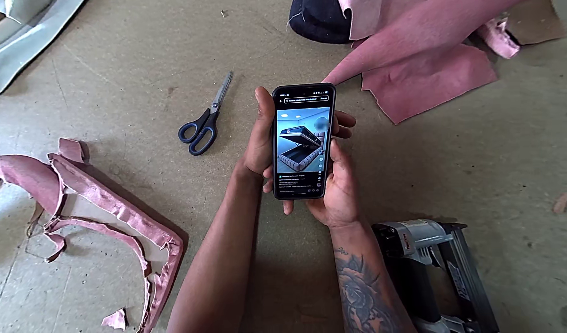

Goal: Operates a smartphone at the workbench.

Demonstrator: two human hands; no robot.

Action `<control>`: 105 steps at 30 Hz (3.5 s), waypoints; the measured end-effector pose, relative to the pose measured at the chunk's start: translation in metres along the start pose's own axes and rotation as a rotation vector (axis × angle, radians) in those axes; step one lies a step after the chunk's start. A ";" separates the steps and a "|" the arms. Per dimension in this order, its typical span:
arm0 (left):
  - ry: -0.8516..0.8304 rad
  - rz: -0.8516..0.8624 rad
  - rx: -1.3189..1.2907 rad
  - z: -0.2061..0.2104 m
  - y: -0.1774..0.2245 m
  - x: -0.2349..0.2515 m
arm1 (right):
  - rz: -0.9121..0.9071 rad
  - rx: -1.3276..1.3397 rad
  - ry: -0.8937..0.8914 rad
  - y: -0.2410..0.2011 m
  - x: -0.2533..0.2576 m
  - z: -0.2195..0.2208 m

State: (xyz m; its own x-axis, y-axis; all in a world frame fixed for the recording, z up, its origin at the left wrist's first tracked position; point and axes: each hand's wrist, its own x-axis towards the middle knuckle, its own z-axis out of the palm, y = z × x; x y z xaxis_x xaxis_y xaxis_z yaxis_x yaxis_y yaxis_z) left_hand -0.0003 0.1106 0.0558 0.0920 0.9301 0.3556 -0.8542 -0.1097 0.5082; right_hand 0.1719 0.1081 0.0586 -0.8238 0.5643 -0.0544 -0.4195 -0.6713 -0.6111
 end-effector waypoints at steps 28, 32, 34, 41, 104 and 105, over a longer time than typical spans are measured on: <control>0.069 -0.009 0.074 -0.013 0.002 -0.003 | -0.209 -0.410 0.121 0.004 0.002 -0.001; 0.006 -0.038 -0.027 -0.042 -0.002 -0.008 | -0.208 -0.412 0.147 0.004 0.001 -0.001; 0.021 -0.038 -0.043 -0.042 -0.004 -0.008 | -0.208 -0.408 0.143 0.004 0.001 -0.001; 0.011 -0.034 -0.062 -0.043 -0.005 -0.007 | -0.203 -0.421 0.136 0.004 0.001 -0.001; 0.090 -0.003 0.123 0.002 0.000 0.002 | -0.222 -0.392 0.178 0.007 0.002 0.000; 0.104 0.001 0.107 0.001 0.000 0.001 | -0.224 -0.372 0.160 0.007 0.002 -0.001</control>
State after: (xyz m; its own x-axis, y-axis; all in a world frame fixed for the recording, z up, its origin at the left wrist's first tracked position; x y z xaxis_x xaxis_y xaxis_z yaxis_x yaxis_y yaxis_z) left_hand 0.0007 0.1112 0.0569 0.0329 0.9606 0.2758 -0.7944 -0.1424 0.5905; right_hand 0.1679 0.1052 0.0536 -0.6470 0.7625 0.0084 -0.3912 -0.3225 -0.8620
